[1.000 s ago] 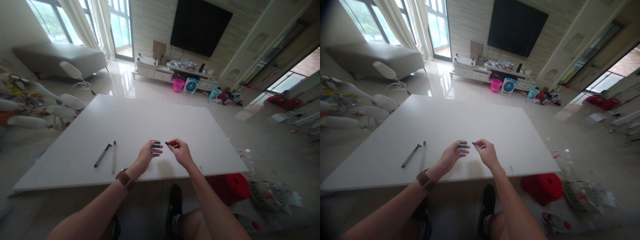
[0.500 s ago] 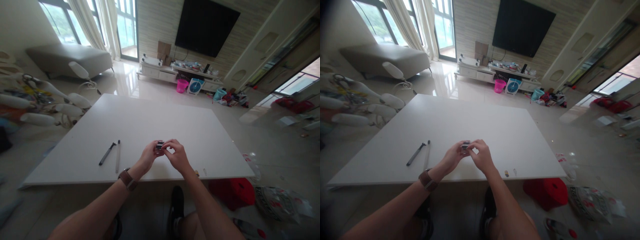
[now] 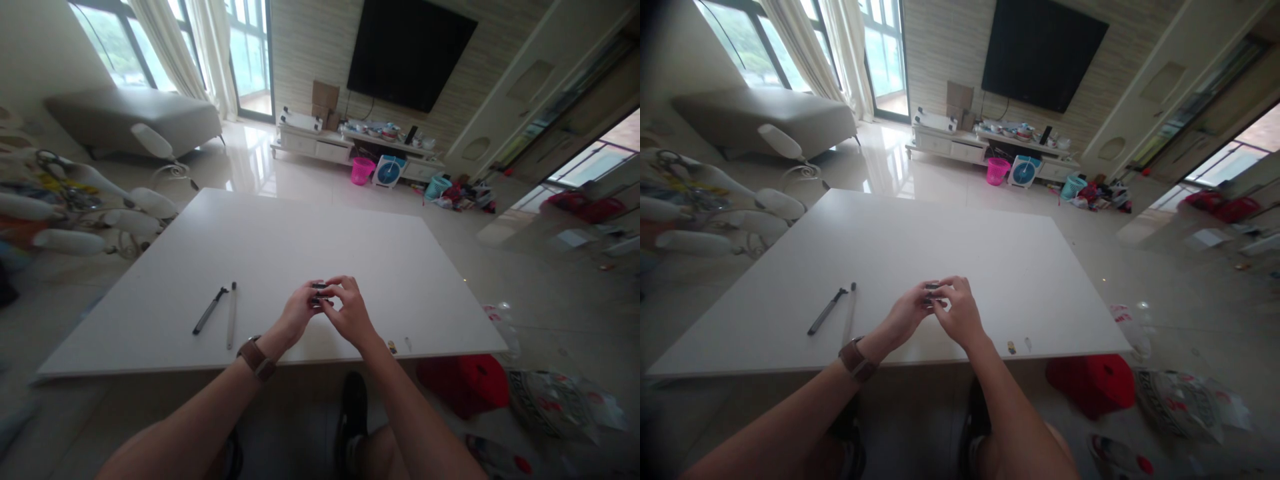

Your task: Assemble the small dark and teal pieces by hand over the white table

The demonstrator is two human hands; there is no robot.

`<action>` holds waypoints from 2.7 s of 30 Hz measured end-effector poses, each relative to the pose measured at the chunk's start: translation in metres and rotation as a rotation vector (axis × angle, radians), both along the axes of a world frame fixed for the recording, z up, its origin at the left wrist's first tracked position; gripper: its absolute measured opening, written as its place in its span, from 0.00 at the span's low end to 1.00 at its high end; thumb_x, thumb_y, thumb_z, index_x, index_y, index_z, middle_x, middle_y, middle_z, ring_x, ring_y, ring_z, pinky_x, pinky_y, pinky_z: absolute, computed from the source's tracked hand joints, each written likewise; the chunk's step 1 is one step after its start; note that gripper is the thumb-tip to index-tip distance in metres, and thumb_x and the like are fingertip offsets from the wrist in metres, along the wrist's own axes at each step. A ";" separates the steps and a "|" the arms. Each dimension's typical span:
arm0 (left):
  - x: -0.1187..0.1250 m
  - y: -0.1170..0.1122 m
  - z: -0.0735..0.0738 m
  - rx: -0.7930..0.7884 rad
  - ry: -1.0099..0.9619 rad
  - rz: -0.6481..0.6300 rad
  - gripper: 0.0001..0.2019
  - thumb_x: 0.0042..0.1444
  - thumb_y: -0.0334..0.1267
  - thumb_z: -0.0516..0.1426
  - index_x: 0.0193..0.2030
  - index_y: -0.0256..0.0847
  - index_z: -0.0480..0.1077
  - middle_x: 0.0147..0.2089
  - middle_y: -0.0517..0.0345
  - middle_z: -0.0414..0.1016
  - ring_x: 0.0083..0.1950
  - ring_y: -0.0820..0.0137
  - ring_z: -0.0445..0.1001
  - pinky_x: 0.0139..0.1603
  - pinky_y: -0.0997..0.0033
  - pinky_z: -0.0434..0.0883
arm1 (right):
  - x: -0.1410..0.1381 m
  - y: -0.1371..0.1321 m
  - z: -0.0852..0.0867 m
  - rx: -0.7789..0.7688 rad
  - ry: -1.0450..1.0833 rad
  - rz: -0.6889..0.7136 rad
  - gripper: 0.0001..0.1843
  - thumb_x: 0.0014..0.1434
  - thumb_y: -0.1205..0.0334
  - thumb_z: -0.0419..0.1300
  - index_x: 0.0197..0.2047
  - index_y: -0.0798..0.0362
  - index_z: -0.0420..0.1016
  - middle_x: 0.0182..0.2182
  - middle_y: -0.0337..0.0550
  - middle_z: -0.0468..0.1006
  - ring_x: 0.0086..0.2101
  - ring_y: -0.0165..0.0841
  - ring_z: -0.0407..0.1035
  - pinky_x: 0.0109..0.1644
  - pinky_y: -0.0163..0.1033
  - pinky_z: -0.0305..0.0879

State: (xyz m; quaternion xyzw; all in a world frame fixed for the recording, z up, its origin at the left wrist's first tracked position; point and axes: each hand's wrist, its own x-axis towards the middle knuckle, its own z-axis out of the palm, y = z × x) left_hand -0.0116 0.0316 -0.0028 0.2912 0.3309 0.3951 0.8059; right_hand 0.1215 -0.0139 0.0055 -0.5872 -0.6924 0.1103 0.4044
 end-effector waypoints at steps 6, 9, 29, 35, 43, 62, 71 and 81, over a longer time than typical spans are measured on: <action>-0.001 -0.008 0.006 0.034 0.065 0.006 0.15 0.48 0.29 0.58 0.45 0.36 0.71 0.42 0.48 0.79 0.48 0.62 0.78 0.45 0.67 0.73 | 0.003 -0.011 0.005 -0.015 0.079 -0.042 0.16 0.55 0.72 0.60 0.46 0.47 0.73 0.46 0.44 0.74 0.49 0.39 0.67 0.47 0.43 0.69; -0.001 -0.008 0.005 0.063 0.103 0.001 0.16 0.48 0.29 0.59 0.46 0.36 0.71 0.42 0.47 0.79 0.42 0.65 0.78 0.43 0.67 0.73 | 0.004 -0.011 0.003 -0.040 0.086 -0.023 0.23 0.52 0.70 0.63 0.52 0.46 0.71 0.49 0.45 0.73 0.51 0.40 0.66 0.46 0.43 0.70; 0.001 -0.002 -0.002 0.095 0.053 -0.022 0.16 0.46 0.27 0.56 0.44 0.35 0.68 0.37 0.53 0.76 0.33 0.68 0.78 0.41 0.66 0.72 | 0.001 0.000 -0.009 -0.075 0.137 -0.034 0.23 0.51 0.69 0.67 0.51 0.49 0.72 0.45 0.43 0.76 0.46 0.37 0.70 0.42 0.39 0.68; 0.000 -0.005 -0.002 0.097 0.054 -0.019 0.17 0.44 0.26 0.55 0.44 0.34 0.69 0.37 0.53 0.77 0.32 0.69 0.77 0.40 0.67 0.72 | 0.000 -0.003 -0.007 -0.076 0.129 -0.028 0.24 0.50 0.69 0.67 0.51 0.49 0.72 0.45 0.43 0.76 0.46 0.37 0.69 0.43 0.40 0.68; 0.000 -0.001 -0.005 0.101 0.056 -0.018 0.17 0.43 0.26 0.54 0.42 0.35 0.69 0.36 0.53 0.77 0.31 0.69 0.76 0.38 0.67 0.72 | 0.000 0.000 -0.011 -0.086 0.131 -0.019 0.24 0.49 0.71 0.66 0.50 0.49 0.72 0.44 0.42 0.76 0.45 0.37 0.69 0.44 0.41 0.68; 0.000 -0.002 -0.006 0.108 0.069 -0.012 0.17 0.42 0.26 0.55 0.42 0.35 0.70 0.36 0.53 0.77 0.31 0.69 0.76 0.39 0.67 0.72 | -0.001 0.000 -0.009 -0.094 0.120 -0.010 0.24 0.49 0.73 0.65 0.50 0.48 0.72 0.44 0.42 0.75 0.45 0.37 0.69 0.46 0.42 0.69; 0.000 -0.001 -0.006 0.111 0.078 -0.010 0.15 0.43 0.26 0.55 0.41 0.35 0.70 0.35 0.53 0.77 0.30 0.69 0.76 0.38 0.67 0.72 | 0.000 0.001 -0.009 -0.107 0.125 -0.010 0.24 0.49 0.71 0.67 0.50 0.49 0.72 0.44 0.42 0.75 0.45 0.37 0.69 0.46 0.42 0.68; -0.004 -0.002 0.003 0.057 0.110 -0.043 0.15 0.47 0.31 0.57 0.44 0.37 0.69 0.39 0.48 0.79 0.37 0.62 0.80 0.42 0.62 0.72 | 0.000 -0.001 -0.009 -0.093 0.135 -0.018 0.23 0.52 0.67 0.68 0.51 0.49 0.72 0.45 0.43 0.76 0.46 0.37 0.70 0.47 0.43 0.69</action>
